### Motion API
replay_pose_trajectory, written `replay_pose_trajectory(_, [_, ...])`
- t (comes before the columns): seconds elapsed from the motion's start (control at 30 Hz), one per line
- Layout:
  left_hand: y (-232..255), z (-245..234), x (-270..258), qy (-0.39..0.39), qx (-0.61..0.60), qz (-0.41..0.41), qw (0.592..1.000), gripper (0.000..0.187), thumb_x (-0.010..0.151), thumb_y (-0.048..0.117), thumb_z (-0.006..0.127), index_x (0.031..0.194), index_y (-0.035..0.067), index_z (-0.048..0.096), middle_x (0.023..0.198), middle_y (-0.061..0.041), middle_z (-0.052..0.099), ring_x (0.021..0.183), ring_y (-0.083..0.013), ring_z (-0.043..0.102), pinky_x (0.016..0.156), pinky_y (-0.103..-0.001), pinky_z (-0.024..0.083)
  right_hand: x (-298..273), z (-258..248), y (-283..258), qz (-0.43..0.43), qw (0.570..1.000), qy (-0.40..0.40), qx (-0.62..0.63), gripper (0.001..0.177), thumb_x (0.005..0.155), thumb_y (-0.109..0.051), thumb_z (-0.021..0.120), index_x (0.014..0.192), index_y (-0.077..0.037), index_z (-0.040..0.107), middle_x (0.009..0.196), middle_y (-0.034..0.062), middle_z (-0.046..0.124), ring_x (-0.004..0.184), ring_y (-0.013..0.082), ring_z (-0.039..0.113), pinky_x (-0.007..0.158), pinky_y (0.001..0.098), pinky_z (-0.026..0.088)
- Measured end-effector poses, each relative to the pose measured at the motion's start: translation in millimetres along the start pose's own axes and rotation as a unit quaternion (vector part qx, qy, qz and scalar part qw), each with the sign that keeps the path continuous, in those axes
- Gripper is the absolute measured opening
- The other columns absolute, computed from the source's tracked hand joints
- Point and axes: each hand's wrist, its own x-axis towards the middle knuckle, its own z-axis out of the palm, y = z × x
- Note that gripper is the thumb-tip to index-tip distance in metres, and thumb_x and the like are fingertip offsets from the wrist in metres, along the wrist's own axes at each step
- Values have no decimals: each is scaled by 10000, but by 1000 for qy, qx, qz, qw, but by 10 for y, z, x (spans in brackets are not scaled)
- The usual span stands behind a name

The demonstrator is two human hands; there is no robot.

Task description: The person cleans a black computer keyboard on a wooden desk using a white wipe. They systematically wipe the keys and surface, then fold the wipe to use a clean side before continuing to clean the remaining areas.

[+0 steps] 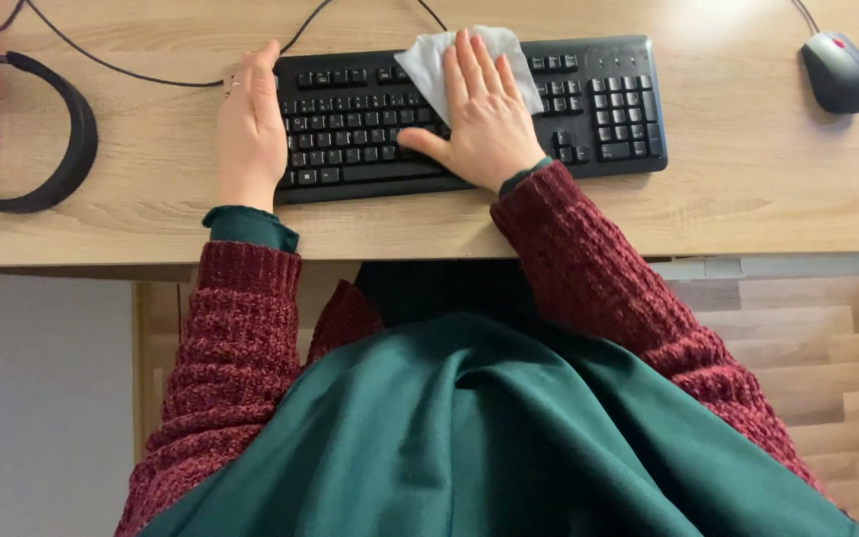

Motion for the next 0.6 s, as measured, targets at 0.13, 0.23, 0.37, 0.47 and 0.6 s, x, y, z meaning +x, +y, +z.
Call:
replay_pose_trajectory(0.13, [-34,25,5,9,1,-5,1000,783,1046,583,155,1477,35,511,1530,-174,501,1462,-309,378,1178,-394,339,180,29,0,15,1000,-3,-2,1140,964,-857,288,1607,72,141,1683,267,126,1566,362,71,1278,497,69])
replay_pose_trajectory(0.23, [-55,24,11,10,-16,3,1000,715,1072,519,182,1483,22,491,1537,-198,482,1461,-313,386,1186,-389,351,173,14,-29,21,1000,-7,-9,1158,948,-874,251,1611,68,134,1689,254,116,1568,354,62,1276,497,56])
replay_pose_trajectory(0.37, [-98,32,11,6,-14,-12,1000,697,1066,536,169,1499,93,486,1547,-194,474,1393,-353,529,1143,-410,397,-38,-4,-114,2,1000,-4,-4,1146,958,-858,284,1613,69,126,1688,261,99,1576,348,62,1284,477,62])
replay_pose_trajectory(0.47, [-91,42,8,7,-5,-2,1000,684,1071,521,167,1489,93,498,1542,-189,482,1443,-333,415,1171,-412,355,-233,32,-164,-8,1000,4,-3,1153,952,-860,303,1617,65,127,1690,257,86,1582,347,61,1292,468,63])
replay_pose_trajectory(0.6, [-90,39,-6,13,-3,-1,1000,673,1072,517,172,1487,103,504,1528,-167,508,1410,-333,497,1143,-399,402,-413,121,-210,-19,999,21,-17,1184,936,-879,361,1618,61,127,1688,267,105,1583,369,87,1295,479,82])
